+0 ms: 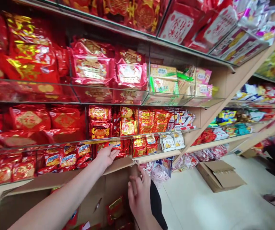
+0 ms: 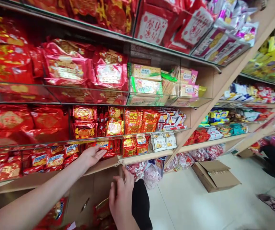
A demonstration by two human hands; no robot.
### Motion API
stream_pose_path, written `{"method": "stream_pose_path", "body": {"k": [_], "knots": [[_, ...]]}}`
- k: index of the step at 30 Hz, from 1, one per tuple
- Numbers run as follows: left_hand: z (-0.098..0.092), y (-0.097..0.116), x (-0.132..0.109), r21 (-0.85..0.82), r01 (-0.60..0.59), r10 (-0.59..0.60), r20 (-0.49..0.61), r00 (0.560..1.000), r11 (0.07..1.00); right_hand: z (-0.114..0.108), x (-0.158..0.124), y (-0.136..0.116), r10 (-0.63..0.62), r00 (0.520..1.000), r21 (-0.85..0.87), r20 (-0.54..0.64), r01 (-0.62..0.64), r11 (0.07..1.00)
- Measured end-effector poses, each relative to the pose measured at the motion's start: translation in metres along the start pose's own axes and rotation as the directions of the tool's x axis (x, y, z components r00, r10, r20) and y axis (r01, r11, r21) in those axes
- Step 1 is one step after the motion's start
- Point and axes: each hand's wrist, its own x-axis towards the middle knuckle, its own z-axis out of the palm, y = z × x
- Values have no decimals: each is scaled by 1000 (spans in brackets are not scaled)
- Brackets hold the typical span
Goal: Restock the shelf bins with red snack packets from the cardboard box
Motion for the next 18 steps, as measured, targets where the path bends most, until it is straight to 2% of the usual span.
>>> {"method": "stream_pose_path", "body": {"k": [5,10,13,18], "knots": [[26,5,44,-134,-109,111,8,994,985,-6,3,-3,-4,998,-22,61,5,1000],[32,18,76,-206,-125,142,69,987,971,-9,7,-3,-7,997,24,80,5,1000],[28,18,83,-209,-126,148,95,984,970,-8,9,-4,-11,1000,54,24,10,998],[20,15,81,-156,-121,143,134,981,980,-10,13,-6,2,998,75,-62,2,997]]}}
